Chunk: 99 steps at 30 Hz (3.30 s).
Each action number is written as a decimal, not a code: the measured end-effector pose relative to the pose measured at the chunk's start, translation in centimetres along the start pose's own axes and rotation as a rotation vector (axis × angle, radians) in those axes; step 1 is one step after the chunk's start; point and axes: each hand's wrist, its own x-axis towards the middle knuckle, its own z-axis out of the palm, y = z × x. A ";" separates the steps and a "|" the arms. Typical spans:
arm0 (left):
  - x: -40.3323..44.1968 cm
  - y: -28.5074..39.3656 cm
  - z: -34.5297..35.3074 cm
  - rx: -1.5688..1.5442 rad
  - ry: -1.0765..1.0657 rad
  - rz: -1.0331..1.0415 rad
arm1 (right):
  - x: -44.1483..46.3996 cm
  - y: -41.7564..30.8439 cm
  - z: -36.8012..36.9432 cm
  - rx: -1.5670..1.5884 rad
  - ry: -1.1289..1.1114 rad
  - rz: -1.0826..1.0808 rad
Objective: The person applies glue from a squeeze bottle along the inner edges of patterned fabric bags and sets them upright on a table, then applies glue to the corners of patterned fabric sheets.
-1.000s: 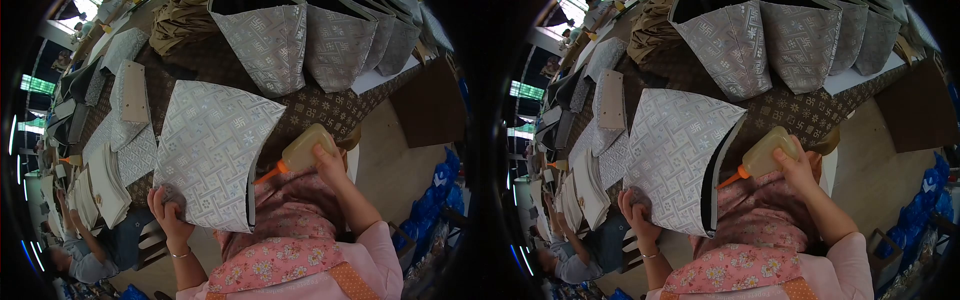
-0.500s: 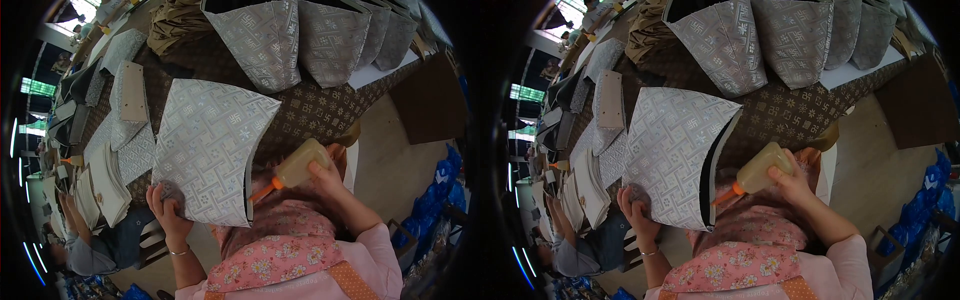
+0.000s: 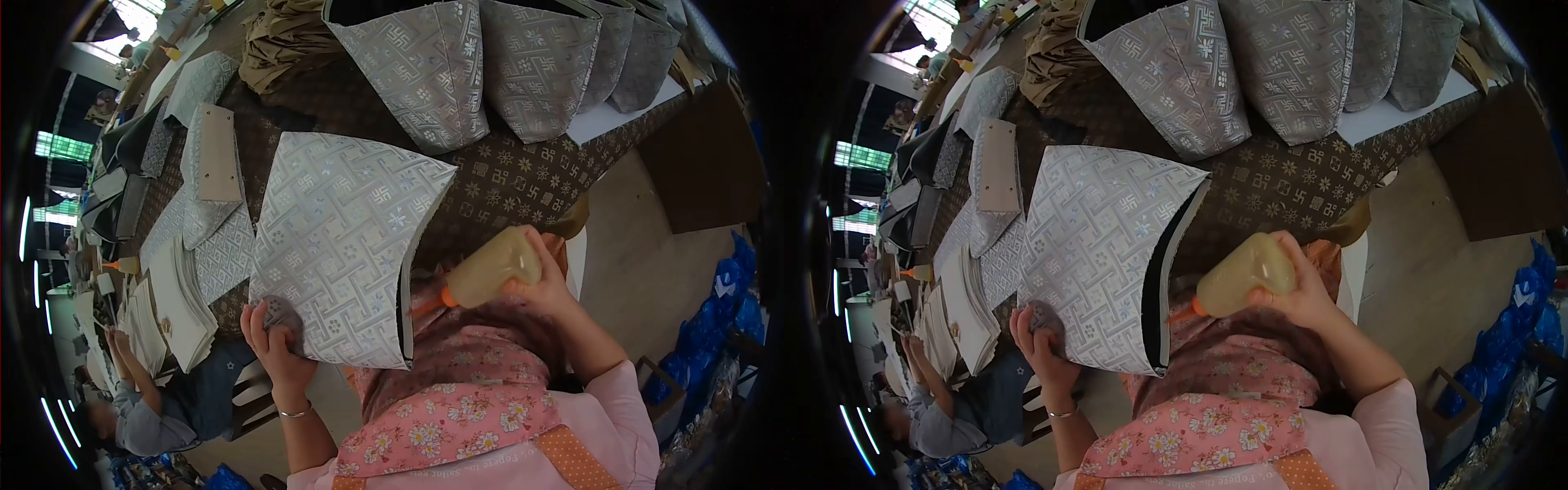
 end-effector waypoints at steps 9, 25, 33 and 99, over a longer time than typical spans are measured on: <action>1.3 1.1 -1.9 0.031 -0.094 0.000 | 0.2 0.1 1.1 -0.021 0.207 -0.014; 22.0 -2.8 9.1 -1.267 -0.672 -0.596 | -1.7 -1.4 0.6 -0.021 0.028 -0.073; 21.9 -2.7 5.1 -1.420 -0.429 -0.391 | -1.3 -1.9 0.6 0.004 -0.002 -0.033; 0.7 -2.9 0.2 -0.194 0.257 0.058 | 0.7 -1.1 0.4 0.456 0.358 -0.226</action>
